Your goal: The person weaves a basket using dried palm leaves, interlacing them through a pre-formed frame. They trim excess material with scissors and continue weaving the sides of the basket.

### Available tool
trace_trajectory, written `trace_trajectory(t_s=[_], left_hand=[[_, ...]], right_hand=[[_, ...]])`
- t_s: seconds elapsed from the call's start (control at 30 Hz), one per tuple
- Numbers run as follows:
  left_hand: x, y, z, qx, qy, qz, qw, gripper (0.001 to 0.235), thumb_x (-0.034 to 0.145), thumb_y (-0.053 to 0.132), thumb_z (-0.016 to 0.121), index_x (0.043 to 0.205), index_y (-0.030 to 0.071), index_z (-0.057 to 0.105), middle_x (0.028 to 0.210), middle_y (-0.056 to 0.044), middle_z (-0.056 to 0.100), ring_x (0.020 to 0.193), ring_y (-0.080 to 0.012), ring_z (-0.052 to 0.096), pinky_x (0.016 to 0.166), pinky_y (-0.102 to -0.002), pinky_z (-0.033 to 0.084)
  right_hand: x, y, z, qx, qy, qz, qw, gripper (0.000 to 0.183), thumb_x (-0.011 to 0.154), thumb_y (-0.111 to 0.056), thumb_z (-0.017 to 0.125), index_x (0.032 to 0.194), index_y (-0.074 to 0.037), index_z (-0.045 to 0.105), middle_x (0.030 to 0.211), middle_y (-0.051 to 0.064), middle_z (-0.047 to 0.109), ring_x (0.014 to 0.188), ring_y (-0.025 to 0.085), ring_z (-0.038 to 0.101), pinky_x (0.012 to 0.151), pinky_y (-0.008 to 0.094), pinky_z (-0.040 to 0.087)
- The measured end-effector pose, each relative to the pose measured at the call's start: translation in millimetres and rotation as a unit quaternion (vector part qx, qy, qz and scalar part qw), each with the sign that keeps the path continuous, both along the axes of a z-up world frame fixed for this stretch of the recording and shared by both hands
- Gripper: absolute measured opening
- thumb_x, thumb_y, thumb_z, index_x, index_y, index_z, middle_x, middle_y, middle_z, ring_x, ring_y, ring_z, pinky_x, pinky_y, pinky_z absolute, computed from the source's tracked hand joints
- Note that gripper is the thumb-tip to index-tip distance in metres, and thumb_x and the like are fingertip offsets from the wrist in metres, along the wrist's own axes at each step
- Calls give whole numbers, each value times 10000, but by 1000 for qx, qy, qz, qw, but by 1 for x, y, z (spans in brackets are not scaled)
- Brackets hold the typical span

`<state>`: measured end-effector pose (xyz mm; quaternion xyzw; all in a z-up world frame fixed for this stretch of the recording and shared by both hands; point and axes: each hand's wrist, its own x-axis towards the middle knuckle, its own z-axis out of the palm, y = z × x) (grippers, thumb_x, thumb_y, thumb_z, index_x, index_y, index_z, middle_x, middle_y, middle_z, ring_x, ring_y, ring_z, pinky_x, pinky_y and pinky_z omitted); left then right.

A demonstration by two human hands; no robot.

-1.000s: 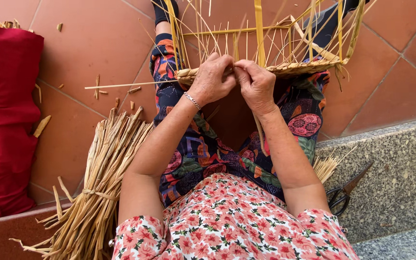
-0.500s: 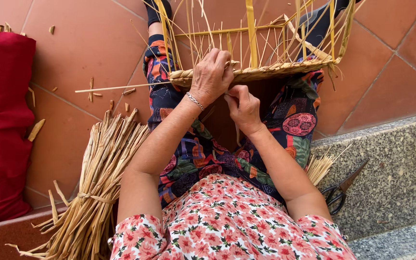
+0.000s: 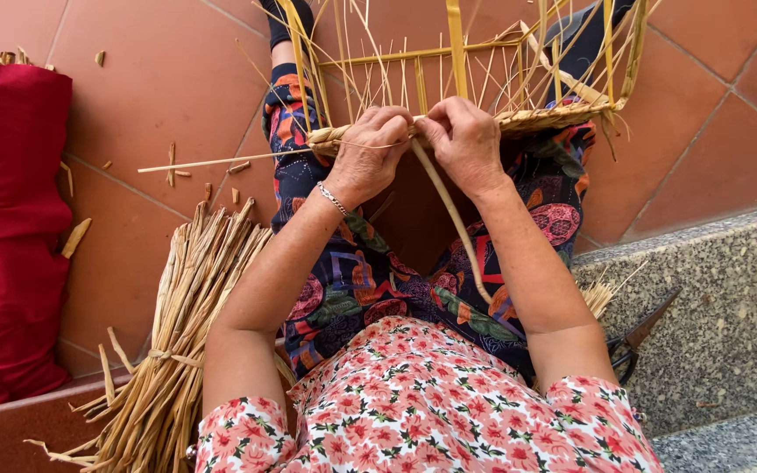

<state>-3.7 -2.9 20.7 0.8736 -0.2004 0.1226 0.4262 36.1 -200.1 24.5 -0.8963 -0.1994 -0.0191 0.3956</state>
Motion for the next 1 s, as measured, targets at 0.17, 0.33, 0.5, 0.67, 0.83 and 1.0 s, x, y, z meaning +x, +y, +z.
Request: trace_trajectory(t_s=[0.17,0.33,0.5,0.67,0.83,1.0], left_hand=[[34,3,-8,-52,201,21,978,112,938,97,710,936,58,605,869,-96,688,856,-265,713,773,-376,560],[91,-8,-21,129,324,6,937,37,870,68,663,869,61,626,840,-117,693,836,-293,687,788,-416,541],[118,-26,-33,184,365,6,913,120,762,18,666,856,82,705,929,-139,699,955,-294,679,871,-415,549],[118,-16,-20,144,496,4,856,190,790,38,654,972,23,706,992,-141,748,957,-253,774,878,-375,629],[102,-10,-10,32,440,28,897,620,754,36,751,1318,59,492,1028,-123,685,818,-228,728,718,-312,661],[7,78,19,-140,55,72,986,507,998,-11,714,1447,30,481,1103,-106,757,894,-155,760,764,-261,616]], right_hand=[[-4,8,-18,-76,-115,-7,990,248,1002,-212,740,894,-36,602,821,122,630,707,310,643,630,436,512],[-9,7,-20,-100,-41,-20,994,277,1036,-247,710,885,-47,592,778,133,649,674,337,660,596,460,508],[-17,14,-28,-160,-32,-75,984,300,1012,-293,718,846,-68,609,720,145,672,650,383,674,593,508,514],[-18,14,-19,-77,-49,-106,990,252,987,-270,772,883,-81,641,777,109,683,685,362,683,610,476,524],[-30,19,5,-103,-238,16,966,218,936,-92,778,1145,-76,715,1015,97,639,899,310,648,774,419,544],[-29,12,2,-127,-238,72,960,327,954,26,725,1261,-85,721,1119,87,649,977,290,637,831,415,549]])
